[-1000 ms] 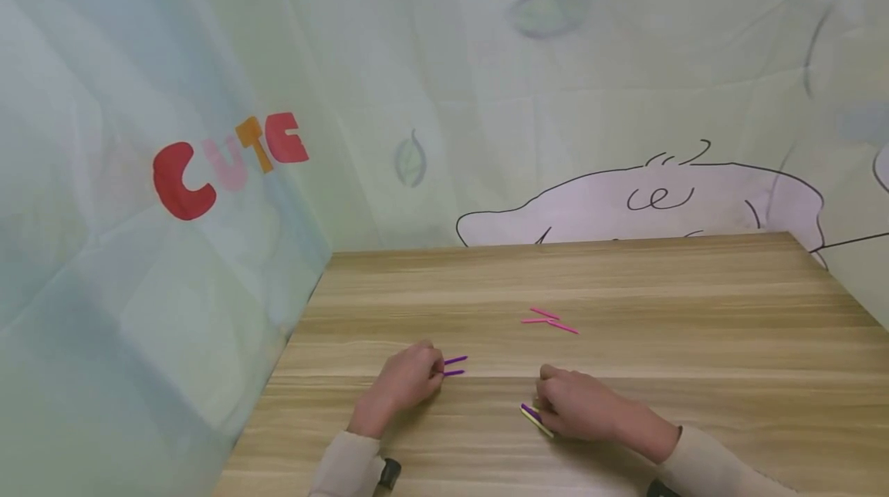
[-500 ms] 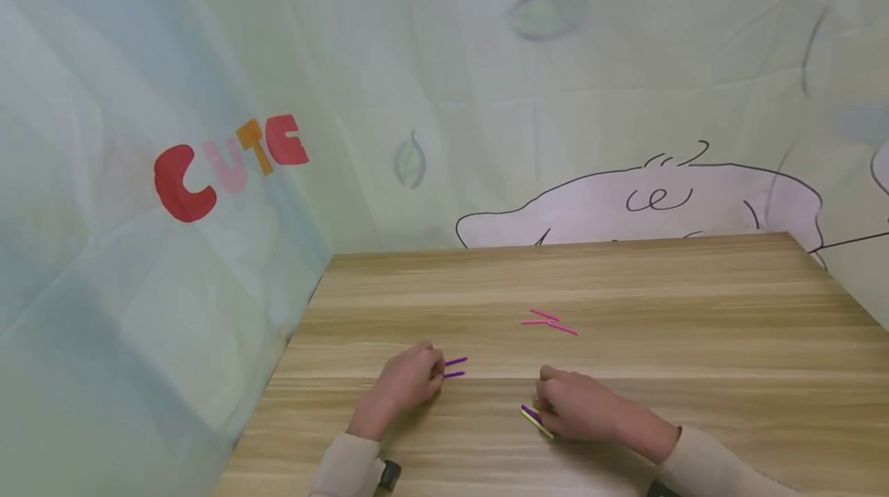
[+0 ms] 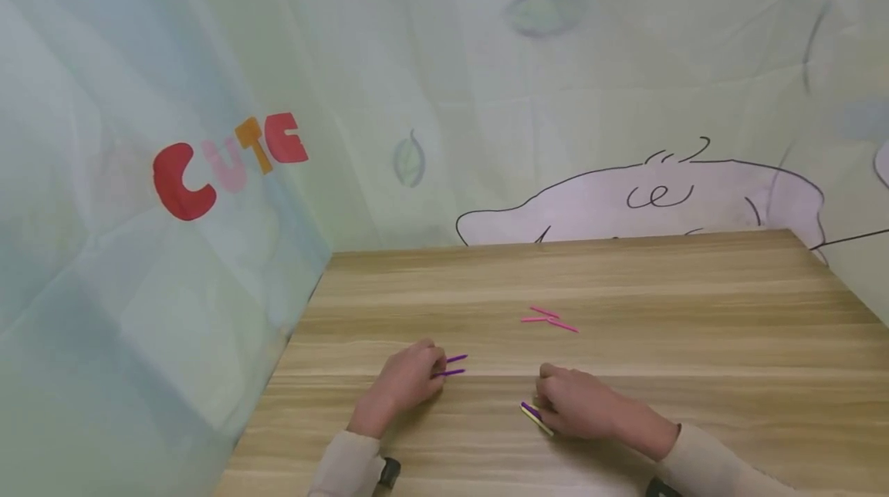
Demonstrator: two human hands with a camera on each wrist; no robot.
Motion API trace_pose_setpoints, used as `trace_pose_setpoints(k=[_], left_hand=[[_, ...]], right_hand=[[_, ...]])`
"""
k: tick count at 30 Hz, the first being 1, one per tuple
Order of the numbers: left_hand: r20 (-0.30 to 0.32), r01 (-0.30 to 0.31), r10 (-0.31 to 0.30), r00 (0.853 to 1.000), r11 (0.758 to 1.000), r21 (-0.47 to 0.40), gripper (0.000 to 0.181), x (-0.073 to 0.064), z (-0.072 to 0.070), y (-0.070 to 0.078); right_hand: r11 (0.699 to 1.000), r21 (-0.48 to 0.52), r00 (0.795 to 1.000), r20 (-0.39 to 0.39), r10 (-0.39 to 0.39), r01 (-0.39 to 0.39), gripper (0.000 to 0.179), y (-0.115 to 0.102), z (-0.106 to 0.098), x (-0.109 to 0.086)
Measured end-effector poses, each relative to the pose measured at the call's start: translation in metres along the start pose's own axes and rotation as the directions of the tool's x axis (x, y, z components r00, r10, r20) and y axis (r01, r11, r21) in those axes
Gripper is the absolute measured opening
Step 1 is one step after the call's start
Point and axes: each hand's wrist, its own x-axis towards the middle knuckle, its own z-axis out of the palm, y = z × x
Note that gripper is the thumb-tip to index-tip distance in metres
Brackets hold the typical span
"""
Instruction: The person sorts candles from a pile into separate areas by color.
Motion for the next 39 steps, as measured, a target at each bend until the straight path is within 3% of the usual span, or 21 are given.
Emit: trace_pose_setpoints(k=[11,19,28,39], left_hand=[[-0.002,-0.015,0.015,1.0,0.999,0.041,0.013,0.002,-0.004,0.008],[-0.024,-0.075,0.077,0.997,0.995,0.066,0.006,0.006,0.0,0.02],[0.026,-0.09,0.088,0.996,0.992,0.09,0.006,0.009,0.001,0.028],[0.038,-0.107,0.104,0.994,0.99,0.09,0.01,0.011,0.0,0.037]], right_hand=[[1.0,0.022,1.0,0.009,-0.005,0.005,0.027,0.0,-0.001,-0.001],[1.0,0.012,1.0,0.005,0.0,0.0,0.024,0.0,-0.002,-0.001],[1.0,0.014,1.0,0.013,-0.008,0.008,0.024,-0.001,-0.005,-0.001],[1.0,0.013,1.0,0.02,0.006,-0.006,0.021,-0.002,-0.005,-0.002]])
